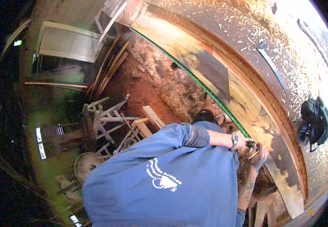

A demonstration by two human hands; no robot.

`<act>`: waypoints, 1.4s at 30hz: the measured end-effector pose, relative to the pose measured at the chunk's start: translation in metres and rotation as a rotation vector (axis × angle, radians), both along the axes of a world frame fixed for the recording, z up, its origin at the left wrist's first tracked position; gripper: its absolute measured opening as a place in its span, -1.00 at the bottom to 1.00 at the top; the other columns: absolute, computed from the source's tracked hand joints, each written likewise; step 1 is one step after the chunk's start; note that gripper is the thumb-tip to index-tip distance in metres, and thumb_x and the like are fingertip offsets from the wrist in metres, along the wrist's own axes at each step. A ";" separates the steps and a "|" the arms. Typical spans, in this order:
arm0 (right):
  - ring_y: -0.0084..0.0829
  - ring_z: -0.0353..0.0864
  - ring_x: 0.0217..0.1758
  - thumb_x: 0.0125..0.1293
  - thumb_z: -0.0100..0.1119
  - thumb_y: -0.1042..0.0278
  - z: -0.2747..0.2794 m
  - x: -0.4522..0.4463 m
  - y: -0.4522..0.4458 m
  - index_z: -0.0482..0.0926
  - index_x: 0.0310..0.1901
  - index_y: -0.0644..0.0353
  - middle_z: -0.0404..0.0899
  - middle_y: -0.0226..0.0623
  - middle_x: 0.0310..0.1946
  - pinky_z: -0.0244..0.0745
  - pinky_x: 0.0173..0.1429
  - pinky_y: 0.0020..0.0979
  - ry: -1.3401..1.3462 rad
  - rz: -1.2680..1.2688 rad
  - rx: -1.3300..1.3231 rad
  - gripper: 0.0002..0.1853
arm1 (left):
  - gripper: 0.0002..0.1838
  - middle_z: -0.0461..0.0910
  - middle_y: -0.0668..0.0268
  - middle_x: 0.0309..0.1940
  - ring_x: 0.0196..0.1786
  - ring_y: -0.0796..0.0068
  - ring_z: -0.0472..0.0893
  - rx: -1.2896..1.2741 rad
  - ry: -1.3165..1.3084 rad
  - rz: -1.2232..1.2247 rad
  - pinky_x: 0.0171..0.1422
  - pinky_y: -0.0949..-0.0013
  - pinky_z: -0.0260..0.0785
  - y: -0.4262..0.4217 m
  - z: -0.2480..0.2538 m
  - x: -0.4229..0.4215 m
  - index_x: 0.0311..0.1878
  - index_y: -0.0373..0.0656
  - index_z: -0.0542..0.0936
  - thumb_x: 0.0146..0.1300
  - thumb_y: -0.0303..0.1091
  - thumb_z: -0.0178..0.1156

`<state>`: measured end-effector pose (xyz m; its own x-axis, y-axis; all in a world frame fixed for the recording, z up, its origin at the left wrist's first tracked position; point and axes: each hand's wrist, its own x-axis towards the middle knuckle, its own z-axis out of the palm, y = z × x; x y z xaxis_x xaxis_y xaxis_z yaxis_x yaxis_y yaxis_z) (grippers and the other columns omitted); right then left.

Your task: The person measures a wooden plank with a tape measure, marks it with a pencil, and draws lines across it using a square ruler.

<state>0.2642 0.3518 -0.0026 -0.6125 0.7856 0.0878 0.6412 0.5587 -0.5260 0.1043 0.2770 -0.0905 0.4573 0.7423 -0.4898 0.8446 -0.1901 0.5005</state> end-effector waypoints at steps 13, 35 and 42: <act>-0.13 0.60 -0.22 0.08 0.41 0.41 -0.013 0.004 -0.003 0.60 -0.20 0.17 0.62 -0.20 -0.38 0.45 -0.07 -0.14 -0.064 -0.120 -0.062 -0.75 | -0.68 0.58 0.00 -0.16 -0.05 -0.02 0.61 0.769 0.200 1.774 0.06 0.02 0.50 -0.075 0.035 -0.320 -0.02 -0.23 0.52 0.26 -0.25 0.22; -0.16 0.51 -0.29 0.06 0.42 0.43 -0.013 0.004 -0.002 0.55 -0.43 0.14 0.55 -0.25 -0.49 0.41 -0.12 -0.16 -0.064 -0.124 -0.120 -0.83 | -0.61 0.70 0.13 -0.44 -0.60 0.33 0.72 0.044 -0.629 2.164 -0.69 0.32 0.49 -0.114 0.007 -0.381 -0.13 -0.29 0.52 0.41 -0.07 0.24; -0.11 0.52 -0.27 0.08 0.41 0.41 -0.025 0.015 -0.004 0.53 -0.40 0.14 0.56 -0.24 -0.48 0.39 -0.10 -0.12 -0.072 -0.090 -0.106 -0.82 | -0.58 0.69 0.08 -0.51 -0.61 0.25 0.72 0.137 -0.618 2.201 -0.73 0.29 0.45 -0.111 0.014 -0.373 -0.28 -0.33 0.50 0.35 -0.08 0.30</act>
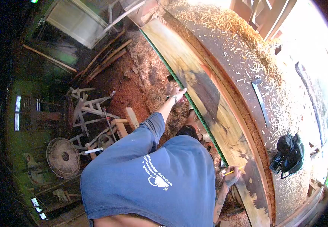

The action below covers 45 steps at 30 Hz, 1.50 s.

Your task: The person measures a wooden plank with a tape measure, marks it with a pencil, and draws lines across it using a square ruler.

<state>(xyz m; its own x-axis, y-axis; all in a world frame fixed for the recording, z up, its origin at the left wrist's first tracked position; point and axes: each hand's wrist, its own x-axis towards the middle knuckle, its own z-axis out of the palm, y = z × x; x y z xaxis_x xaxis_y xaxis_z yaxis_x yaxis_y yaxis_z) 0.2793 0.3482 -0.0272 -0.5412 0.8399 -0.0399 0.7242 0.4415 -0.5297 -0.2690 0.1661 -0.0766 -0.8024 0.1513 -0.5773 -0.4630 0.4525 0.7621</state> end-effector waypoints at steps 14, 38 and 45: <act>-0.18 0.57 -0.25 0.12 0.44 0.29 0.009 0.001 0.004 0.55 -0.35 0.06 0.58 -0.32 -0.42 0.38 -0.08 -0.20 -0.004 0.024 0.070 -0.80 | -0.33 0.68 0.27 -0.54 -0.61 0.51 0.63 -0.103 -0.285 -0.692 -0.64 0.42 0.36 0.005 0.001 0.145 -0.31 -0.23 0.64 0.48 0.28 -0.02; -0.22 0.58 -0.19 0.15 0.36 0.29 0.008 0.001 0.000 0.55 -0.31 0.02 0.58 -0.32 -0.43 0.39 -0.10 -0.20 -0.045 -0.036 0.141 -0.85 | -0.42 -0.12 -0.26 0.59 -0.16 0.03 0.75 -0.113 0.663 -2.330 -0.09 0.03 0.64 0.103 0.080 0.355 0.20 -0.29 0.46 0.04 -0.44 0.26; -0.19 0.60 -0.13 0.40 0.19 0.23 0.042 -0.020 0.005 0.65 -0.07 0.09 0.61 -0.26 -0.37 0.41 0.01 -0.22 0.200 -0.181 0.117 -0.81 | -0.52 -0.05 -0.30 0.57 -0.30 0.08 0.75 -0.014 0.739 -2.269 -0.12 0.02 0.61 0.095 0.068 0.356 0.07 -0.22 0.48 0.04 -0.35 0.28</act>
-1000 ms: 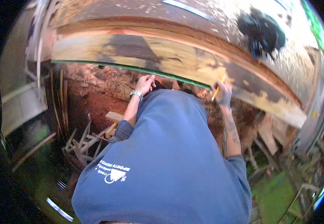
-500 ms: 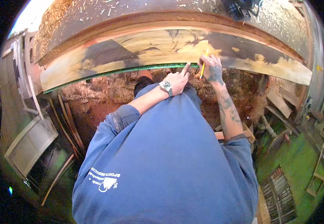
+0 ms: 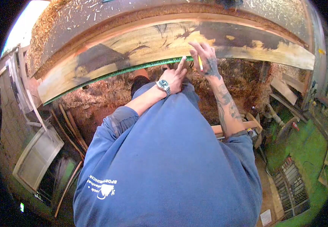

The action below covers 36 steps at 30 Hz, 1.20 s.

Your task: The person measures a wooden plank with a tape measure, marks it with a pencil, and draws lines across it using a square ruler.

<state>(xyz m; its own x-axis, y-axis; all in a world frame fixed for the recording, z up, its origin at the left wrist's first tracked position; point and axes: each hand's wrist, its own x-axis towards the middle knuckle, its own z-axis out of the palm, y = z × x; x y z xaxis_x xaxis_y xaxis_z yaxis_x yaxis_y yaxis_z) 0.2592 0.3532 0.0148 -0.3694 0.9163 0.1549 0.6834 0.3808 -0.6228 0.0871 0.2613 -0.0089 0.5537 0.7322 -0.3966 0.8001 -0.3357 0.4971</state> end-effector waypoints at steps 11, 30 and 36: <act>-0.10 0.75 -0.27 0.28 0.28 0.17 -0.008 -0.002 0.016 0.70 -0.23 0.14 0.71 -0.12 -0.39 0.61 -0.16 -0.19 0.064 0.231 -0.373 -0.78 | -0.55 0.11 -0.31 0.51 -0.32 0.07 0.74 -0.005 0.037 -0.041 0.00 -0.12 0.56 0.000 -0.002 0.000 0.04 -0.14 0.51 0.04 -0.25 0.26; -0.24 0.77 -0.35 0.18 0.32 0.19 -0.028 0.002 0.015 0.75 -0.23 0.13 0.73 -0.13 -0.43 0.64 -0.23 -0.28 -0.068 0.219 -0.398 -0.77 | -0.61 0.10 -0.39 0.49 -0.28 0.07 0.76 0.021 0.029 -0.029 -0.14 0.04 0.64 0.001 0.001 0.001 -0.06 -0.22 0.63 0.01 -0.28 0.29; -0.23 0.78 -0.32 0.20 0.31 0.15 -0.028 0.003 0.014 0.75 -0.22 0.14 0.74 -0.14 -0.40 0.65 -0.19 -0.28 -0.061 0.208 -0.398 -0.75 | -0.57 0.08 -0.39 0.50 -0.28 0.05 0.76 0.001 0.036 -0.048 -0.12 0.02 0.63 0.004 0.002 -0.001 -0.02 -0.23 0.62 0.01 -0.28 0.30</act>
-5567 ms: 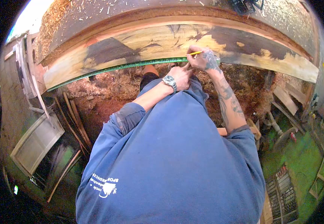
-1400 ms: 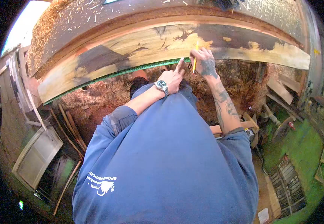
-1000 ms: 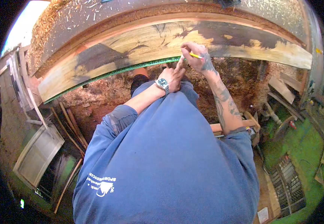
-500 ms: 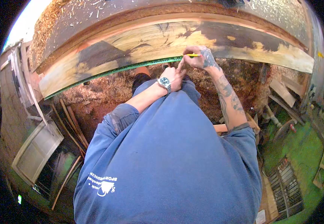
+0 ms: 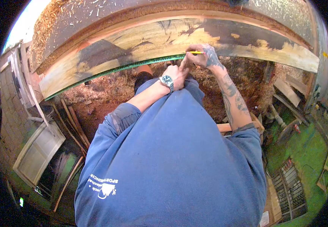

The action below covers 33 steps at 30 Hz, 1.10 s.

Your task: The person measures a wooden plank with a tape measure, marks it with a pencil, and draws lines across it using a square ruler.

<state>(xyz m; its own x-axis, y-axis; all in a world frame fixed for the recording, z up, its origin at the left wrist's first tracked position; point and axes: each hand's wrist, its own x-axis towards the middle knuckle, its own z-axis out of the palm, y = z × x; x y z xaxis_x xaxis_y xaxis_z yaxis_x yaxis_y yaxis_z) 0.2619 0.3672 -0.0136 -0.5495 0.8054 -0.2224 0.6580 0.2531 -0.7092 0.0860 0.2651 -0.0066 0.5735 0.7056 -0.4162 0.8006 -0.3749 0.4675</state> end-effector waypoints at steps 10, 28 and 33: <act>-0.16 0.75 -0.26 0.20 0.31 0.11 -0.001 0.002 -0.001 0.75 -0.20 0.12 0.73 -0.13 -0.37 0.62 -0.11 -0.23 0.003 0.014 0.052 -0.73 | -0.60 0.08 -0.35 0.51 -0.21 0.06 0.75 -0.025 0.014 -0.006 -0.07 0.03 0.62 0.002 0.001 0.000 -0.05 -0.21 0.62 0.01 -0.29 0.29; -0.15 0.74 -0.16 0.22 0.34 0.17 0.007 0.001 -0.001 0.73 -0.22 0.12 0.75 -0.18 -0.30 0.59 -0.03 -0.22 0.016 0.053 0.085 -0.78 | -0.58 0.11 -0.33 0.51 -0.18 0.06 0.75 -0.032 0.021 -0.032 -0.01 0.05 0.62 0.004 0.002 -0.002 0.00 -0.19 0.64 0.04 -0.25 0.27; -0.16 0.74 -0.16 0.22 0.34 0.16 0.002 0.003 -0.002 0.72 -0.22 0.12 0.75 -0.20 -0.30 0.58 -0.01 -0.21 0.028 0.047 0.120 -0.77 | -0.49 0.07 -0.18 0.56 -0.20 0.07 0.74 -0.079 0.032 0.004 0.04 -0.02 0.57 0.004 -0.001 -0.001 0.16 0.01 0.64 0.04 -0.28 0.23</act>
